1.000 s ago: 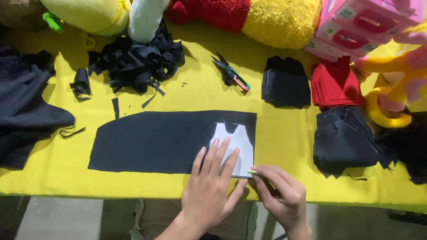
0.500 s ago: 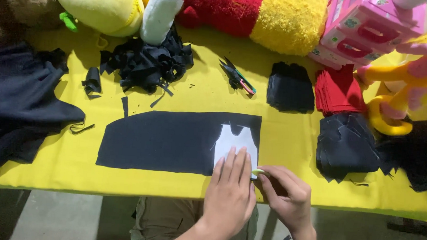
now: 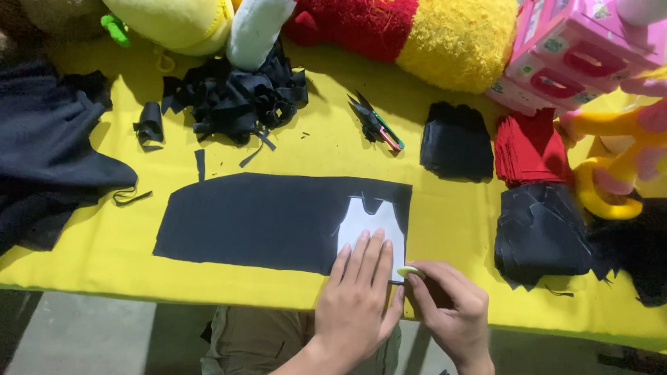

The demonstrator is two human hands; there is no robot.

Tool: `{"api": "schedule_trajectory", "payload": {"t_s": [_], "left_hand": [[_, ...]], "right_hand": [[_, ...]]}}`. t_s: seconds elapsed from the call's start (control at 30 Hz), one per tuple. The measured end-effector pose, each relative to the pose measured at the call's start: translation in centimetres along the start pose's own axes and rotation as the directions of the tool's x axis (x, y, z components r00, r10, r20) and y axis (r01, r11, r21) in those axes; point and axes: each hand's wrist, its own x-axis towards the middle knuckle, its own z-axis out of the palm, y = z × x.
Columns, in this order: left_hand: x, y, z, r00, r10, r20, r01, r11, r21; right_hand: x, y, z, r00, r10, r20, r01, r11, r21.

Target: Tracing a paper template onto black fabric using a white marking tool on a yellow work surface.

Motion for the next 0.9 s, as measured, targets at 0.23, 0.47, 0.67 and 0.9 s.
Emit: {"api": "schedule_trajectory", "payload": {"t_s": [0.23,0.47,0.67,0.9], "left_hand": [[0.2,-0.1,0.2,1.0,0.011,0.004,-0.011,1.0,0.026],[0.3,0.0,0.3,0.999,0.001,0.049,-0.001,1.0,-0.005],[0.3,0.1,0.4,0.998,0.001,0.057,-0.004,0.999,0.04],[0.2,0.1,0.7,0.997,-0.013,0.075,0.012,1.0,0.022]], "right_hand": [[0.6,-0.7,-0.2,1.0,0.009,-0.022,-0.009,1.0,0.008],[0.2,0.3,-0.1,0.998,0.061,0.017,-0.061,0.998,0.014],[0.5,-0.1,-0.2,1.0,0.003,-0.023,-0.002,1.0,0.03],[1.1,0.0,-0.4,0.992,0.118,0.044,-0.12,0.992,0.037]]}}
